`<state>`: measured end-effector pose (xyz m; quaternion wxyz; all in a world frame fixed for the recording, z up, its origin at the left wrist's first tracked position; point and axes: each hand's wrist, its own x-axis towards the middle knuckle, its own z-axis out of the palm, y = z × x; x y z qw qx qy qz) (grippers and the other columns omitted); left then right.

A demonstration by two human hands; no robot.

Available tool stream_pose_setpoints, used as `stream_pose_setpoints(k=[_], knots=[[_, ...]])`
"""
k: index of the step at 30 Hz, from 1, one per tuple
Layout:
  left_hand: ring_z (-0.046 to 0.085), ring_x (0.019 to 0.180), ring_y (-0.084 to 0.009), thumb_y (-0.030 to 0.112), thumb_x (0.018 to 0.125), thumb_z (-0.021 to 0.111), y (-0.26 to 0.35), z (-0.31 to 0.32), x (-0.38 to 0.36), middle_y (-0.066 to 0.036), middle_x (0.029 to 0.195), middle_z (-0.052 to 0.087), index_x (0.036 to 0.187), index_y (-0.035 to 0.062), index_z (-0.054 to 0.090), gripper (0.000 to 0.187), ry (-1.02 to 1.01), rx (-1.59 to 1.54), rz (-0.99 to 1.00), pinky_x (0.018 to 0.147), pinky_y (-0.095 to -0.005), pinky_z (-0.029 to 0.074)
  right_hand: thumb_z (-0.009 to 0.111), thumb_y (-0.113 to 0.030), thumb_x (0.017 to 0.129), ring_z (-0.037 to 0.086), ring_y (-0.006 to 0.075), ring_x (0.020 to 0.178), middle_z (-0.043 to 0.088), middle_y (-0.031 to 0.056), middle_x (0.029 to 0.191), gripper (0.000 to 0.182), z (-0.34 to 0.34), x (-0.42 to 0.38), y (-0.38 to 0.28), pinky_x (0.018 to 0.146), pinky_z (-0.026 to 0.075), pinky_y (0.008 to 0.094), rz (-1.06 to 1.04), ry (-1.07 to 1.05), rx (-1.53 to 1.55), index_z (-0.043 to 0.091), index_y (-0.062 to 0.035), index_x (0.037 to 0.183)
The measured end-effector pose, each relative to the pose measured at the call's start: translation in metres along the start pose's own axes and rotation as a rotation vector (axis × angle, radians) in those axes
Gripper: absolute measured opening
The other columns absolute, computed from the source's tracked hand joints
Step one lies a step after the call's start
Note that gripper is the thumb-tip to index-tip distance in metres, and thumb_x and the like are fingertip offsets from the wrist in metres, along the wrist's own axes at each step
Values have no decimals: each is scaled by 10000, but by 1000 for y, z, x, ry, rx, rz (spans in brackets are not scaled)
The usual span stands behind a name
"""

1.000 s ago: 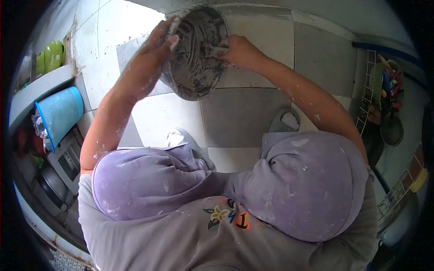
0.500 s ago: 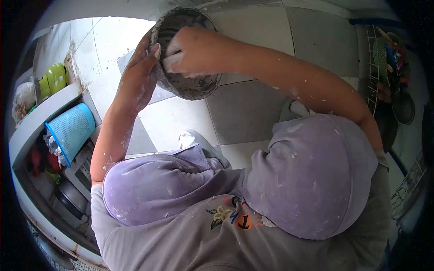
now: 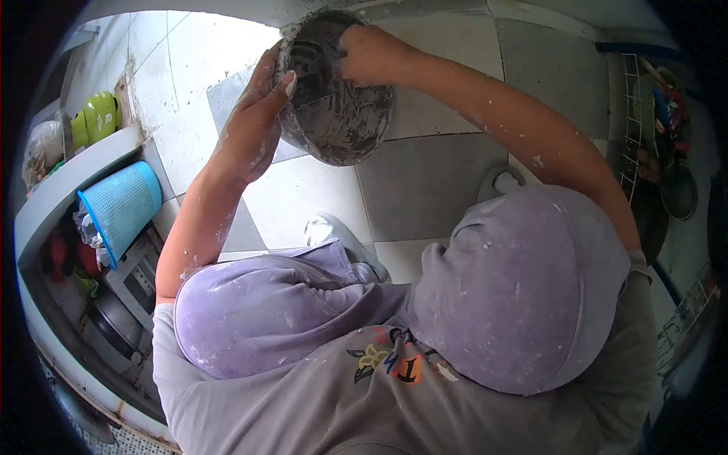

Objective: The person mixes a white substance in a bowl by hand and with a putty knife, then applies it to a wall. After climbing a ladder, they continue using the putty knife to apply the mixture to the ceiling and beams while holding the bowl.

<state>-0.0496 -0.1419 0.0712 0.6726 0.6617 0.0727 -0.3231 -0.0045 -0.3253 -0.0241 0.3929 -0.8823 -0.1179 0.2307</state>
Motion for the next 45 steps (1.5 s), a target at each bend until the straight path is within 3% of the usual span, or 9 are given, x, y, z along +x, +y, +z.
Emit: stream_pose_setpoints(k=[5,8,11,14,20,28,31,37,45], knots=[[349,1323,-204,123,993,425,1,-9,0,-137,1444,365,1480,18,200,547,-8,-81,1,1108,-344,257,668,-235,789,590,135,561,628,70,654,267,-36,-27,-56,522,474,265,-117,-262,461,689,19,872],[365,1314,-191,119,994,421,3,-16,-2,-132,1431,386,1478,24,218,533,5,-76,1,1104,-329,269,654,-237,805,542,95,543,596,39,632,269,-24,-28,-45,502,445,226,-69,-242,439,688,17,886],[361,1318,-190,113,994,422,3,-20,-1,-133,1437,378,1475,21,227,527,-11,-98,10,1105,-322,270,658,-229,802,574,115,557,617,71,649,264,-40,-24,-15,506,468,246,60,-414,481,685,12,905],[353,1326,-200,107,992,429,-1,-22,-3,-137,1446,367,1474,17,228,530,-50,-95,16,1109,-325,266,682,-197,759,638,218,600,646,154,682,278,-28,-11,1,550,515,311,237,-236,71,675,53,881],[289,1364,-226,120,985,458,0,-14,5,-145,1478,309,1481,41,232,550,-105,-57,24,1124,-348,231,686,-131,679,655,419,800,631,310,797,278,27,-27,-6,739,540,444,-22,-35,-7,638,121,786],[159,1435,-245,104,971,474,-1,-20,2,-132,1568,92,1438,49,355,485,-271,225,119,1146,-370,184,691,-203,786,660,405,806,663,253,848,376,31,-70,-32,712,537,432,-289,-46,231,637,62,1047],[218,1414,-248,120,980,465,-8,-22,1,-140,1544,185,1452,52,325,497,-152,144,135,1136,-374,216,698,-209,785,657,393,797,669,236,865,365,8,-68,-26,714,529,414,-120,-161,452,651,25,1062],[356,1330,-237,138,991,447,-8,-24,6,-155,1423,393,1466,13,243,531,-81,-87,93,1103,-368,283,701,-185,767,642,407,818,652,259,868,375,10,-54,33,759,517,409,78,60,-14,639,33,1065],[274,1367,-230,104,963,459,-17,-7,2,-139,1469,306,1473,29,236,562,-77,-130,117,1119,-357,239,650,-106,749,628,429,870,637,282,883,302,55,-78,1,803,513,456,-24,-151,25,632,39,1012]])
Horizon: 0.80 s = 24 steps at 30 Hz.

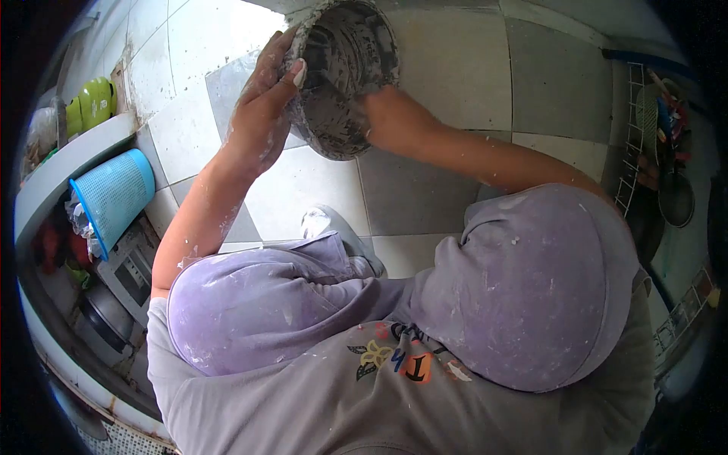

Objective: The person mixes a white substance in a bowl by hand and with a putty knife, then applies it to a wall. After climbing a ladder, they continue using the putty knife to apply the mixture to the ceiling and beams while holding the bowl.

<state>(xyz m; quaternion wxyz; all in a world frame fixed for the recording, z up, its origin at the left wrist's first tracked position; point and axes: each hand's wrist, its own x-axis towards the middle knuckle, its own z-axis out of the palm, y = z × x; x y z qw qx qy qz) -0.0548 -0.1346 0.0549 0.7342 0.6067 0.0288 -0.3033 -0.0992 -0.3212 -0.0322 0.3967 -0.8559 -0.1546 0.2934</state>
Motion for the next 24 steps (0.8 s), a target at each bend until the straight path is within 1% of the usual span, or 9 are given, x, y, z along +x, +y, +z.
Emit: stream_pose_setpoints(k=[1,4,7,10,13,16,18,22,24], knots=[[261,1373,-229,101,958,463,1,3,-1,-136,1474,297,1474,38,240,565,-8,-11,-6,1121,-357,233,644,-99,748,627,432,869,637,282,885,299,2,-1,-4,802,513,460,-5,-58,-14,631,39,1012],[263,1372,-230,109,957,471,1,5,0,-131,1469,304,1473,63,264,558,-15,63,38,1120,-355,234,634,-84,732,629,431,869,630,291,869,310,17,-8,-8,781,513,459,-103,47,98,628,47,1012],[274,1366,-231,111,958,475,-4,4,-2,-130,1473,295,1469,80,289,545,-6,296,130,1123,-356,233,637,-103,793,652,332,695,644,218,752,296,23,-11,-8,625,507,401,-80,159,261,616,46,1049],[320,1346,-238,117,965,471,5,4,-3,-130,1472,308,1471,95,293,536,-2,246,129,1115,-359,262,602,-198,898,599,184,630,639,151,819,306,13,-13,-4,532,475,303,67,-111,1016,616,73,1040],[365,1322,-251,124,978,453,15,-7,-1,-135,1469,326,1479,108,282,529,67,86,47,1102,-357,299,552,-207,948,461,79,589,581,80,812,321,-20,-26,12,473,366,238,40,-172,1341,563,38,1156],[391,1307,-231,133,999,415,18,-31,2,-143,1456,355,1492,123,264,516,287,9,33,1092,-347,323,558,-211,943,474,75,591,581,58,870,358,-44,-45,51,477,353,226,129,-128,1545,512,-1,1230],[395,1303,-215,136,1002,420,19,-44,5,-144,1460,363,1496,120,255,521,459,-24,1,1083,-333,328,547,-239,950,481,81,593,584,62,888,375,-50,-62,72,477,353,223,178,19,1566,501,-6,1241],[395,1299,-223,184,990,455,-12,-88,11,-148,1458,364,1483,59,252,547,601,13,80,1060,-331,346,526,-314,966,518,102,630,594,68,915,416,-68,-88,79,493,372,216,382,262,1399,488,-20,1257],[392,1299,-234,238,980,484,-26,-105,15,-164,1449,364,1473,22,248,588,612,80,66,1049,-336,356,520,-323,970,554,116,664,616,85,924,381,-75,-96,103,516,410,227,342,247,1482,508,-37,1221]])
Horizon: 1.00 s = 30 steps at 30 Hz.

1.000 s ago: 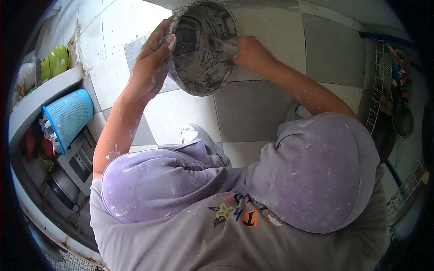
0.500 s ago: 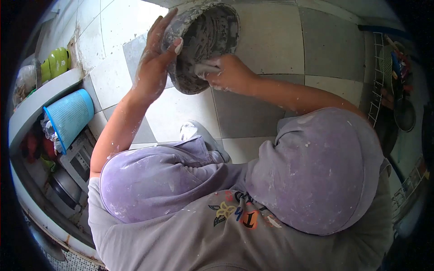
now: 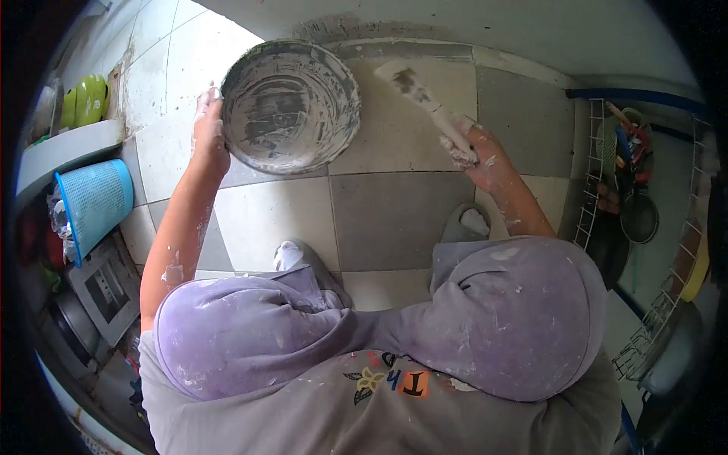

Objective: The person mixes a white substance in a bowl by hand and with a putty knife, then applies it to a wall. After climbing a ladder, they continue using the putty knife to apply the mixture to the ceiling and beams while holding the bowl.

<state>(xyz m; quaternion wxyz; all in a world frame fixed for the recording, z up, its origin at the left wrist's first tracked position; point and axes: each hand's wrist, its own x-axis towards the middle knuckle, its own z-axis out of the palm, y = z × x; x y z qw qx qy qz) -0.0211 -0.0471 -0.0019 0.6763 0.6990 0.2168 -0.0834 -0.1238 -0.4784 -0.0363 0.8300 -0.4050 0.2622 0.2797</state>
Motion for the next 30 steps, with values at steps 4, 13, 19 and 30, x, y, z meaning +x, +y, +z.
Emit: stream_pose_setpoints(k=[4,13,19,30], knots=[[416,1274,-264,330,956,502,18,27,-19,-195,1408,386,1451,-16,249,655,124,85,-16,1042,-355,356,511,-359,975,608,131,738,647,104,945,385,-10,11,-15,536,444,227,-52,287,-94,524,-54,1210],[421,1266,-267,342,949,524,9,24,-30,-220,1380,407,1431,-46,260,673,20,240,55,1044,-347,336,545,-219,951,568,186,765,594,213,1056,353,-16,50,-54,574,465,240,-147,256,-10,494,15,1211],[437,1228,-250,313,948,525,12,29,-41,-202,1334,441,1407,-36,304,618,-47,161,54,1044,-341,329,465,-106,971,561,253,771,554,236,1053,267,0,89,-81,571,462,310,-190,353,-20,465,90,1153],[436,1248,-294,348,957,515,12,33,-41,-225,1351,429,1428,-16,270,644,-78,252,99,1049,-391,351,451,-29,948,466,211,736,471,119,895,108,-6,154,-166,714,444,347,-87,-35,-93,486,66,911]])
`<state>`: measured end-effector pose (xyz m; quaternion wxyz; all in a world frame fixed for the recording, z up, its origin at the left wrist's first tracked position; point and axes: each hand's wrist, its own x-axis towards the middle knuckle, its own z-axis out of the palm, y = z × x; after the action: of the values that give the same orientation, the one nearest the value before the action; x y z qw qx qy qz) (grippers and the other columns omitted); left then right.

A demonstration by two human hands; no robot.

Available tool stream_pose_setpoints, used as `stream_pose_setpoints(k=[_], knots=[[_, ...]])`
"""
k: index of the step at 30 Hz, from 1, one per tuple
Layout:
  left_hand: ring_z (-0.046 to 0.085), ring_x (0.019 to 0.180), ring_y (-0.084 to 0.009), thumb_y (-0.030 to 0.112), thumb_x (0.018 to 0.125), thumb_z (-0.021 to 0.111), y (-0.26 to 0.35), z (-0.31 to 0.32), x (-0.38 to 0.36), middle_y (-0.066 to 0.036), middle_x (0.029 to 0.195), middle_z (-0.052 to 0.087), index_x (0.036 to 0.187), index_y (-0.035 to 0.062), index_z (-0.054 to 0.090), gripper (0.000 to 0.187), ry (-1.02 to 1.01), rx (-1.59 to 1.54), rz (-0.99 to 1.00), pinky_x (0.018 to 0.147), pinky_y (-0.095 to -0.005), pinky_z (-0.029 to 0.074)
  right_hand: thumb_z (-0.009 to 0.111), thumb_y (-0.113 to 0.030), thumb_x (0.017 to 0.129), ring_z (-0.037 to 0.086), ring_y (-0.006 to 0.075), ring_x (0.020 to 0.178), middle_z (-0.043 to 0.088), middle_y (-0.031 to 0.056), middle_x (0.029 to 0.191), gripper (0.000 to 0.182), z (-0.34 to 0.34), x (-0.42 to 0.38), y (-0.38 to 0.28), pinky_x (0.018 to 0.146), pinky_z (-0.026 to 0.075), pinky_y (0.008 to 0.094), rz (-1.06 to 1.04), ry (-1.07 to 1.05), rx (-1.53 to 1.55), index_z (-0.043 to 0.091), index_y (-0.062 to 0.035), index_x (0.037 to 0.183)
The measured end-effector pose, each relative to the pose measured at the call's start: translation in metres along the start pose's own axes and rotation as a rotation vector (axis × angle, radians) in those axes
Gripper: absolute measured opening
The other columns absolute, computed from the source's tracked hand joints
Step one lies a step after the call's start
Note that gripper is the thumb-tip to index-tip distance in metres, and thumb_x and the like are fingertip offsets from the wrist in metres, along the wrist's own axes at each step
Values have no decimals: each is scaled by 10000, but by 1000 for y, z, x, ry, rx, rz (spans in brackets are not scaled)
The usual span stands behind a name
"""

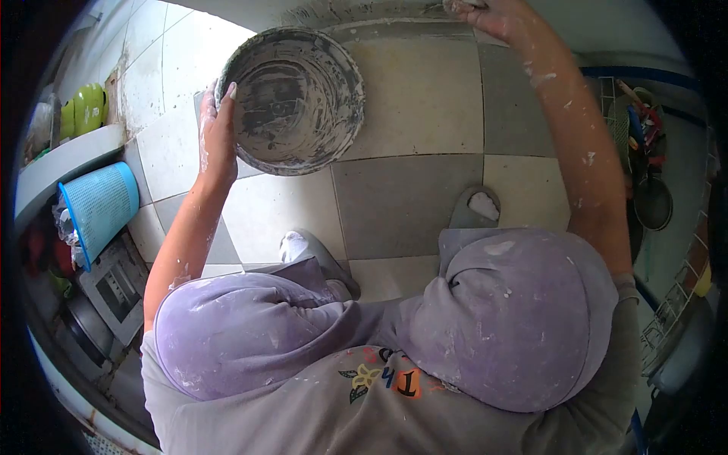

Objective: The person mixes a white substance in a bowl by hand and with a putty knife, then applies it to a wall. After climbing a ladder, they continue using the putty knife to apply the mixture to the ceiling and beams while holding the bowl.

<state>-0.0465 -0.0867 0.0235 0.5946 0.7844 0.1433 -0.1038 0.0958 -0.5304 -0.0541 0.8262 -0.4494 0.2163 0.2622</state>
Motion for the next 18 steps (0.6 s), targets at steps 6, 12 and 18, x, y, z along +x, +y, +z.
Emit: stream_pose_setpoints(k=[6,12,18], knots=[[459,1218,-278,354,970,480,2,3,1,-207,1317,460,1395,-9,321,581,22,-16,-3,1022,-380,369,421,31,934,424,187,702,428,115,854,41,54,-55,-11,628,409,322,-46,141,161,419,71,944],[468,1150,-237,378,972,441,-2,0,4,-160,1250,481,1339,-4,389,533,15,-77,-6,995,-358,370,432,3,939,504,212,757,497,204,961,159,57,-105,17,647,469,283,-42,261,-57,430,117,1050],[461,1171,-251,381,977,415,-3,1,9,-165,1283,456,1358,11,378,533,52,-59,17,998,-378,372,444,12,939,603,255,918,530,294,1099,260,-58,-10,46,733,536,290,206,-36,198,448,199,1120]])
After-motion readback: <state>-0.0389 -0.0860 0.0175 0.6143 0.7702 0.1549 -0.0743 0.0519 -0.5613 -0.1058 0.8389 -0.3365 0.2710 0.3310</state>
